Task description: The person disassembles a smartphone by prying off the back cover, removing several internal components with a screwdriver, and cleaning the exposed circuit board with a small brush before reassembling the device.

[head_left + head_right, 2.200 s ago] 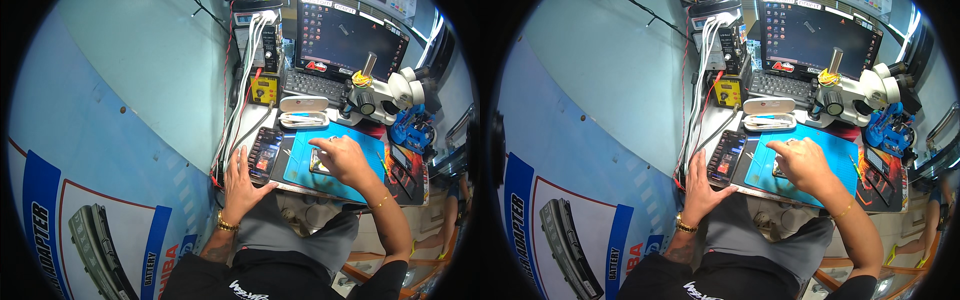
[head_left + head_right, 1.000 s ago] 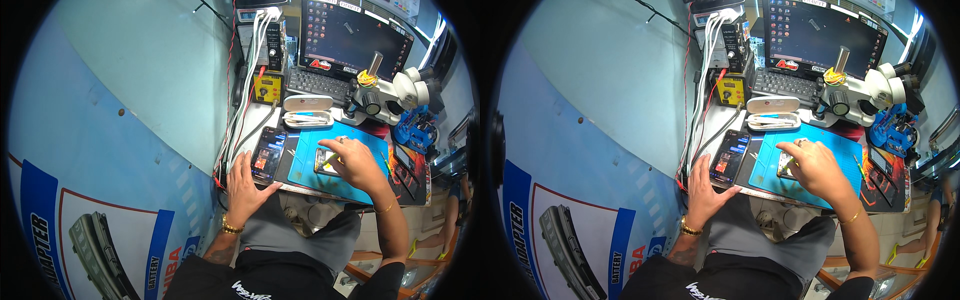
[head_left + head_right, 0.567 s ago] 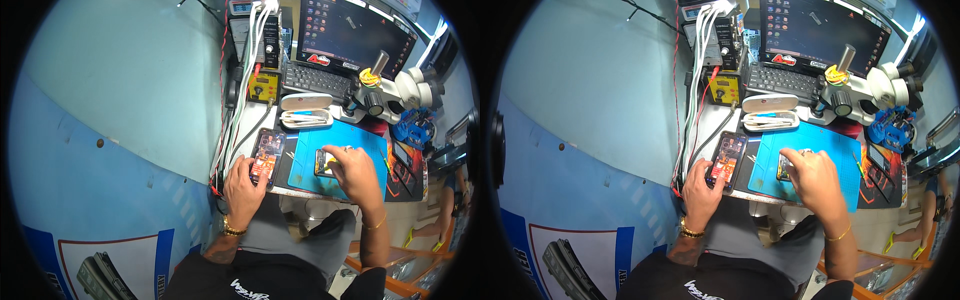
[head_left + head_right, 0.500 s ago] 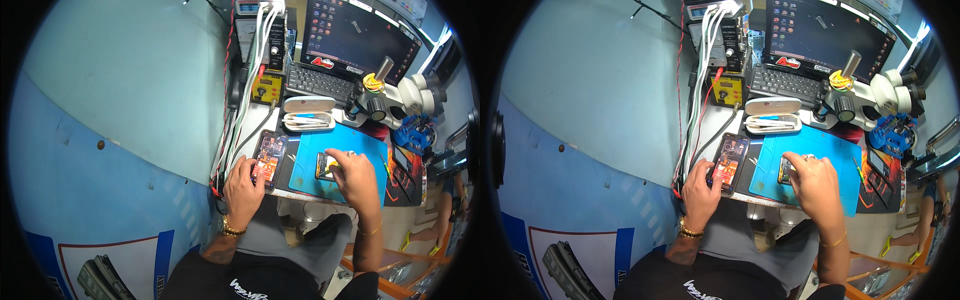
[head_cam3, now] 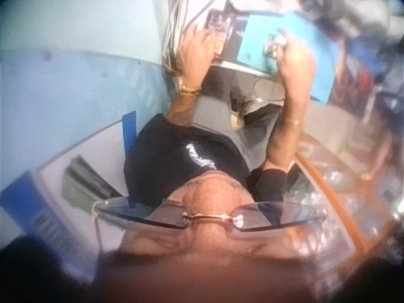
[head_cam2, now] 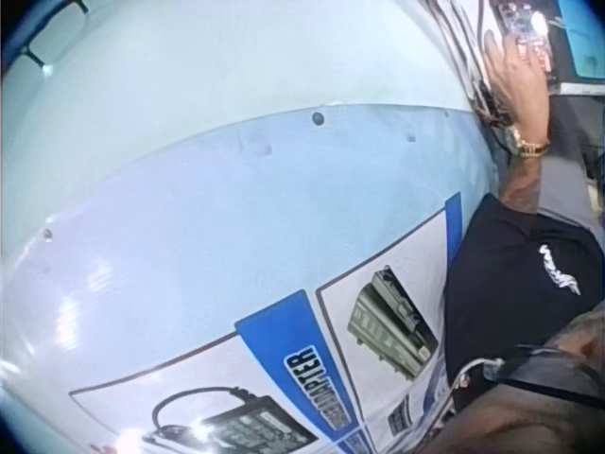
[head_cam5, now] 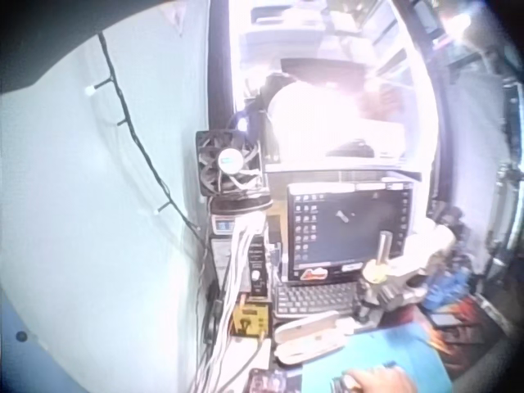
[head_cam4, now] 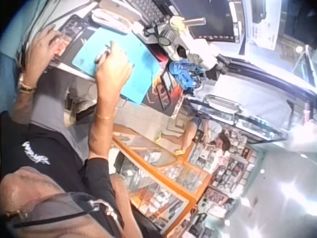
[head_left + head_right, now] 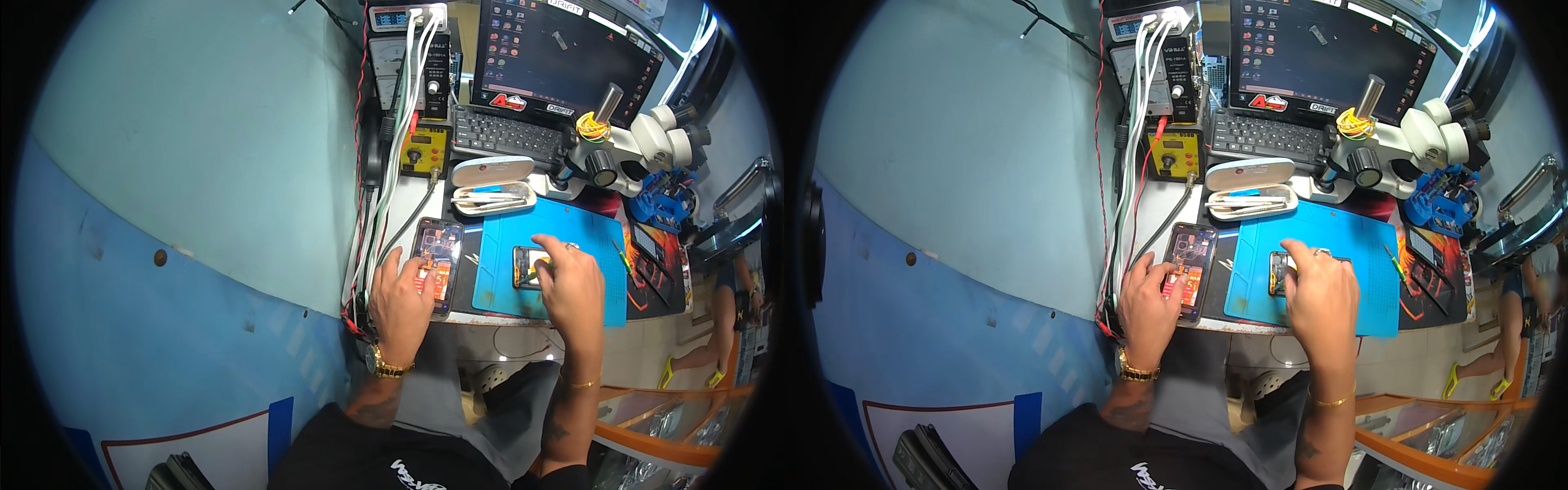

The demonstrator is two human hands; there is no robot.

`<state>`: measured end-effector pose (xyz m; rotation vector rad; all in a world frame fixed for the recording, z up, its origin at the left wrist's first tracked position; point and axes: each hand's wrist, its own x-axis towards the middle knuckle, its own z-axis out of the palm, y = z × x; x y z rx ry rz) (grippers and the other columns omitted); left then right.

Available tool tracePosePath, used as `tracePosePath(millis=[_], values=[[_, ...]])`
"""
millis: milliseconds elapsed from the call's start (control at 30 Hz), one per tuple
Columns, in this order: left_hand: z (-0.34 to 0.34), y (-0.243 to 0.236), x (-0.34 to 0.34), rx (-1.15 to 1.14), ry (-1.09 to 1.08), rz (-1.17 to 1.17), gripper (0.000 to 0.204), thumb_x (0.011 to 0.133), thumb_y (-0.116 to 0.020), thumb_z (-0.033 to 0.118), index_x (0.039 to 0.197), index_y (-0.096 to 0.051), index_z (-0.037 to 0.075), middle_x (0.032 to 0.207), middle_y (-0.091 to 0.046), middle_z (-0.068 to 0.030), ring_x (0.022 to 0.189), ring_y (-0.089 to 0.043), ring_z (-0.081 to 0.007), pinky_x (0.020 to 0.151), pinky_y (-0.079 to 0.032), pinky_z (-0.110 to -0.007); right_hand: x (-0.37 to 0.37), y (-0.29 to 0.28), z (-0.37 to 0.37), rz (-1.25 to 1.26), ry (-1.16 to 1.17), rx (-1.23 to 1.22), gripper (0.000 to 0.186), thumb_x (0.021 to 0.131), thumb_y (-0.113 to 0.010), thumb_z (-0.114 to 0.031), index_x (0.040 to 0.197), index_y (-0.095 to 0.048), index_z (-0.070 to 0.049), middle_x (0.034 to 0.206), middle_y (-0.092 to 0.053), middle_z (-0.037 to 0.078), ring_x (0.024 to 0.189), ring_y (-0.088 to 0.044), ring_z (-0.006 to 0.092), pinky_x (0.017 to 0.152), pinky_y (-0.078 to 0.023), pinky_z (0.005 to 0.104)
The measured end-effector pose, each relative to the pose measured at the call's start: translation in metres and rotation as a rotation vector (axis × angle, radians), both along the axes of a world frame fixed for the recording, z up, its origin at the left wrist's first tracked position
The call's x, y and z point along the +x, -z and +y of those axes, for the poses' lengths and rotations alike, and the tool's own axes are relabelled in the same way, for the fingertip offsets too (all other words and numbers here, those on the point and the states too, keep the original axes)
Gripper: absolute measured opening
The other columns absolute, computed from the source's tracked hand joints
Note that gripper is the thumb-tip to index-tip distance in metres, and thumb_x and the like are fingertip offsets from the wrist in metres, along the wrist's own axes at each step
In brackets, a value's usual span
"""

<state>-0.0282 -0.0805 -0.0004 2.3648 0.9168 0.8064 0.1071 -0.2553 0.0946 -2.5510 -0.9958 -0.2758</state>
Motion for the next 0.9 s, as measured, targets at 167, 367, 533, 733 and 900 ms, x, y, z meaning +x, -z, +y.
tracePosePath(millis=[167,367,533,733,900], values=[[0.002,-0.003,-0.007,-0.018,0.065,0.033,0.045,0.082,-0.083,0.028,0.117,-0.074,0.002,0.137,-0.06,-0.0227,0.121,-0.059,-0.0403,0.103,-0.048,-0.047,-0.001,0.001,0.006,-0.006,0.03,-0.006,0.028,0.086,-0.07,-0.007,0.115,-0.071,-0.01,0.084,-0.069,0.016,0.082,-0.066,0.0354,0.078,-0.047,0.0454],[0.004,-0.001,-0.012,-0.015,0.114,0.011,0.061,0.08,-0.085,0.036,0.126,-0.069,0.0,0.138,-0.058,-0.0256,0.121,-0.059,-0.042,0.103,-0.048,-0.048,-0.006,-0.003,0.01,0.02,0.057,-0.011,0.029,0.085,-0.071,-0.006,0.113,-0.072,-0.01,0.085,-0.07,0.016,0.084,-0.067,0.0371,0.077,-0.049,0.0475],[0.003,-0.006,-0.01,-0.023,0.113,-0.006,0.07,0.08,-0.085,0.045,0.13,-0.067,0.0,0.138,-0.058,-0.0272,0.118,-0.059,-0.0422,0.101,-0.048,-0.049,-0.005,-0.005,0.014,0.073,0.137,-0.028,0.031,0.083,-0.072,-0.005,0.114,-0.072,-0.009,0.091,-0.072,0.018,0.088,-0.069,0.0386,0.079,-0.052,0.0488],[0.003,0.002,-0.007,0.023,0.101,-0.022,0.062,0.085,-0.08,0.047,0.126,-0.07,0.001,0.135,-0.058,-0.0274,0.118,-0.058,-0.0424,0.099,-0.048,-0.049,-0.009,-0.007,0.018,0.047,0.146,-0.047,0.03,0.083,-0.073,-0.006,0.114,-0.073,-0.009,0.094,-0.073,0.019,0.089,-0.069,0.0393,0.079,-0.053,0.0495],[0.003,0.002,-0.007,0.038,0.103,-0.03,0.06,0.087,-0.078,0.047,0.125,-0.07,0.001,0.134,-0.059,-0.0275,0.118,-0.058,-0.0421,0.099,-0.047,-0.049,-0.009,-0.004,0.018,0.076,0.179,-0.028,0.03,0.085,-0.072,-0.008,0.114,-0.073,-0.01,0.094,-0.073,0.019,0.09,-0.069,0.0396,0.08,-0.053,0.0492]])
